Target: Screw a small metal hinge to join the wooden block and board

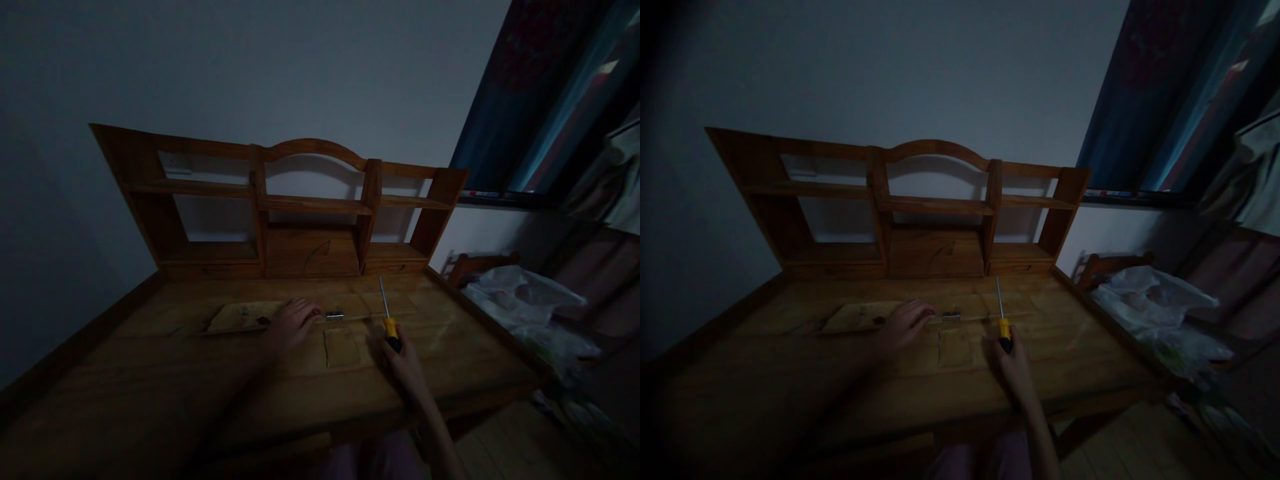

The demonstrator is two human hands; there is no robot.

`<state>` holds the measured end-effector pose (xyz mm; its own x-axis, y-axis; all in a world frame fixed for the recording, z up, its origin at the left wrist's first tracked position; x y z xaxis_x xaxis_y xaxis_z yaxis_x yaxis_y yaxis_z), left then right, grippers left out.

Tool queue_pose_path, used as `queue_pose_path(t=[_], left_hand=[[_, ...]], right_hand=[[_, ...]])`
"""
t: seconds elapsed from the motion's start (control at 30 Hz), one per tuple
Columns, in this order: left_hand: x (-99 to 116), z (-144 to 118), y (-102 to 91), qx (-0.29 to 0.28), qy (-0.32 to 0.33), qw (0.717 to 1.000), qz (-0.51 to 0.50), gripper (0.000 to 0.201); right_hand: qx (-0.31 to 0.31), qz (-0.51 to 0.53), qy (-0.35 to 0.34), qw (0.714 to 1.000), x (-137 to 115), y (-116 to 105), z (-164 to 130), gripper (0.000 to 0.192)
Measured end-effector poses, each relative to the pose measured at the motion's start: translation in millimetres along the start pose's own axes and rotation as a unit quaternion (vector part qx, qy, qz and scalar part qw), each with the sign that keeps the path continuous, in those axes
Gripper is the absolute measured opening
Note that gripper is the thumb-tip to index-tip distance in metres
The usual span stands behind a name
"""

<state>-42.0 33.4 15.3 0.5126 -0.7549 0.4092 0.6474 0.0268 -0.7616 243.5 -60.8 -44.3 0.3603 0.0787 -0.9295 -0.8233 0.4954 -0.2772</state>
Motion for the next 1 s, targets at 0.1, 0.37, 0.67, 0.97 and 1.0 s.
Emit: queue_pose_path(t=[0.1,0.37,0.67,0.97,1.0], left_hand=[[5.9,-3.6,6.2,-0.043,0.009,0.999,0.008,0.028],[4.3,-16.9,29.5,-0.198,0.096,0.958,0.186,0.058],[-0.7,-15.9,32.3,-0.201,0.085,0.945,0.242,0.059],[1.8,-18.2,24.7,-0.192,0.069,0.962,0.18,0.067],[3.1,-17.7,23.7,-0.191,0.068,0.964,0.174,0.069]], right_hand=[[0.007,-0.014,0.024,1.0,-1.1,-2.7,-1.4,0.049],[-0.027,-0.012,0.072,0.997,-1.6,0.4,-5.9,0.053],[-0.057,-0.009,0.074,0.996,-5.3,1.5,-7.0,0.048],[-0.07,-0.017,0.042,0.997,-11.6,0.6,-9.0,0.041],[-0.072,-0.017,0.039,0.997,-11.9,0.4,-8.9,0.041]])
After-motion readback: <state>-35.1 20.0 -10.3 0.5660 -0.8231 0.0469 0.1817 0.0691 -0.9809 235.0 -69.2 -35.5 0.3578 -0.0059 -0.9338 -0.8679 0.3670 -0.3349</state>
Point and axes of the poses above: each hand's wrist, its own z-axis towards the middle knuckle, its own y-axis out of the palm, x = y × z, the point moved 5 cm from there along z, towards the middle knuckle, and after that the axes turned 2 degrees about -y, right-handed, at the moved point
